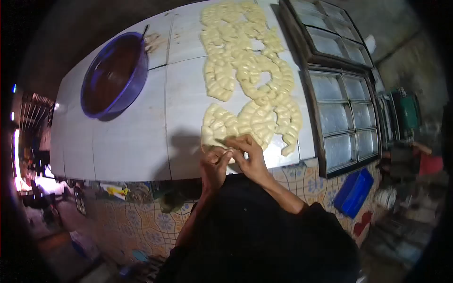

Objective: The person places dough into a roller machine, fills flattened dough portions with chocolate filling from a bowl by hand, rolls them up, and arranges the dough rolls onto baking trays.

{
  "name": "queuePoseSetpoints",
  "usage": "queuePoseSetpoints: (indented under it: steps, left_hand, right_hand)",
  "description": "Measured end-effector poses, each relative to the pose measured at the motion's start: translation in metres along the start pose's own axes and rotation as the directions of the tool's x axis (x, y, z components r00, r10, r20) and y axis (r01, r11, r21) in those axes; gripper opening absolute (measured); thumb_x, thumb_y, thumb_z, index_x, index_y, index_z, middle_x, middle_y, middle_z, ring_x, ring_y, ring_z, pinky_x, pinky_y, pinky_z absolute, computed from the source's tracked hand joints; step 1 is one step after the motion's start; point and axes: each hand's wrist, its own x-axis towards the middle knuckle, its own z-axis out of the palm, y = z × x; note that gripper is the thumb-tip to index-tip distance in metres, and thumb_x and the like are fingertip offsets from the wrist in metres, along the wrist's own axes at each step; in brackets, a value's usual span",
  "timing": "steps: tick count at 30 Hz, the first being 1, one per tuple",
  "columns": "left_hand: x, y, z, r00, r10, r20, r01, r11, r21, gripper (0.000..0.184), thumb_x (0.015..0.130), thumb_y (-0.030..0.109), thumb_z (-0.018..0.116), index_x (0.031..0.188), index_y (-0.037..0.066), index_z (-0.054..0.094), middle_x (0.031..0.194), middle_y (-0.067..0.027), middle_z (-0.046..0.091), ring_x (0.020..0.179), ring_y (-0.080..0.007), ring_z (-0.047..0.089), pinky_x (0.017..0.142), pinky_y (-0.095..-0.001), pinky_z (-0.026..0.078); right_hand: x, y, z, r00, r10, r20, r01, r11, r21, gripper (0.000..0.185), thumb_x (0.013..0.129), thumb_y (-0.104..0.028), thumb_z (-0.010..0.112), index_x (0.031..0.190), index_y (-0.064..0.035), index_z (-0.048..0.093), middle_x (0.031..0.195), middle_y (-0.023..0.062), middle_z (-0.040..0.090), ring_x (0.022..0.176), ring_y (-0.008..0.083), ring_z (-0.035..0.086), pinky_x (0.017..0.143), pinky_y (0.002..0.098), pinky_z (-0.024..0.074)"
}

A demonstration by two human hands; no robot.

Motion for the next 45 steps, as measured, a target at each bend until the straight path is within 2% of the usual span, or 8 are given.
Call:
queuePoseSetpoints:
  steps: [8,9,10,21,27,32,42,45]
  left_hand:
    - [0.002,0.004,-0.012,0.870,0.259,0.419,-0.196,0.962,-0.188,0.058,0.075,-0.010,0.062,0.128,0.000,0.040,0.116,-0.0138,0.050,0.113,-0.0245,0.053,0.099,-0.0374,0.043]
    - [0.010,-0.002,-0.020,0.823,0.345,0.450,-0.492,0.829,0.264,0.054,0.075,-0.009,0.062,0.125,0.000,0.045,0.121,-0.0119,0.050,0.119,-0.0245,0.048,0.105,-0.0387,0.036]
    - [0.008,-0.011,-0.010,0.954,0.168,0.250,-0.095,0.956,-0.278,0.045,0.077,-0.007,0.059,0.120,0.000,0.048,0.122,-0.0117,0.052,0.118,-0.0236,0.049,0.103,-0.0376,0.037]
    - [0.042,-0.039,0.029,0.636,0.179,0.751,-0.607,0.717,0.343,0.060,0.081,-0.003,0.050,0.138,0.001,0.032,0.135,-0.0181,0.047,0.127,-0.0332,0.044,0.111,-0.0448,0.026]
    - [0.058,-0.058,0.044,0.492,0.092,0.866,-0.745,0.559,0.364,0.078,0.081,0.010,0.059,0.146,0.002,0.017,0.147,-0.0193,0.033,0.137,-0.0296,0.032,0.114,-0.0539,0.013]
    - [0.046,0.021,0.018,0.706,0.148,0.693,-0.080,0.988,-0.129,0.055,0.088,0.011,0.060,0.140,0.004,0.042,0.136,-0.0136,0.051,0.131,-0.0238,0.043,0.106,-0.0348,0.033]
    - [0.051,0.019,-0.053,0.984,0.077,-0.161,-0.137,0.904,-0.405,0.016,0.085,0.004,0.068,0.098,-0.004,0.068,0.085,-0.0060,0.066,0.078,-0.0079,0.059,0.068,-0.0225,0.048]
    - [0.055,0.012,-0.078,0.993,0.063,-0.102,-0.094,0.940,-0.327,0.007,0.082,-0.001,0.068,0.087,-0.004,0.070,0.080,-0.0043,0.067,0.073,-0.0076,0.059,0.068,-0.0242,0.049]
  right_hand:
    - [-0.047,0.018,-0.019,0.900,0.330,0.285,-0.429,0.786,0.446,0.054,0.088,-0.004,0.059,0.139,-0.0026,0.041,0.114,0.0071,0.061,0.103,0.0162,0.057,0.088,0.0293,0.0465]
    - [-0.052,0.026,-0.015,0.949,0.289,0.123,-0.312,0.910,0.273,0.063,0.082,0.004,0.058,0.142,-0.0048,0.038,0.110,0.0081,0.062,0.098,0.0185,0.059,0.086,0.0287,0.0475]
    - [-0.053,0.033,-0.012,0.971,0.230,0.063,-0.237,0.962,0.134,0.065,0.080,0.006,0.057,0.142,-0.0054,0.038,0.109,0.0090,0.063,0.097,0.0205,0.059,0.085,0.0292,0.0477]
    - [-0.046,0.083,-0.006,0.871,0.073,-0.487,-0.385,0.717,-0.581,0.036,0.066,-0.009,0.074,0.100,-0.0014,0.063,0.095,0.0172,0.063,0.094,0.0364,0.057,0.082,0.0394,0.0454]
    - [-0.081,0.021,-0.037,0.901,0.257,-0.350,-0.162,0.947,0.278,0.028,0.072,0.008,0.069,0.098,0.0002,0.061,0.097,0.0051,0.057,0.086,0.0120,0.058,0.074,0.0274,0.0509]
    - [-0.026,-0.042,-0.050,0.933,0.051,-0.357,0.082,0.934,0.349,0.039,0.074,0.010,0.070,0.111,0.0043,0.059,0.132,0.0111,0.037,0.111,0.0197,0.054,0.093,0.0300,0.0516]
    - [0.067,-0.029,0.057,0.999,0.010,-0.045,-0.011,1.000,-0.011,0.021,0.091,-0.013,0.058,0.104,-0.0005,0.068,0.084,0.0081,0.058,0.083,0.0187,0.053,0.067,0.0294,0.0454]
    - [0.093,-0.055,0.076,0.979,-0.168,0.112,0.161,0.984,0.071,0.040,0.093,-0.038,0.052,0.114,-0.0055,0.064,0.124,0.0168,0.046,0.108,0.0270,0.043,0.092,0.0391,0.0361]
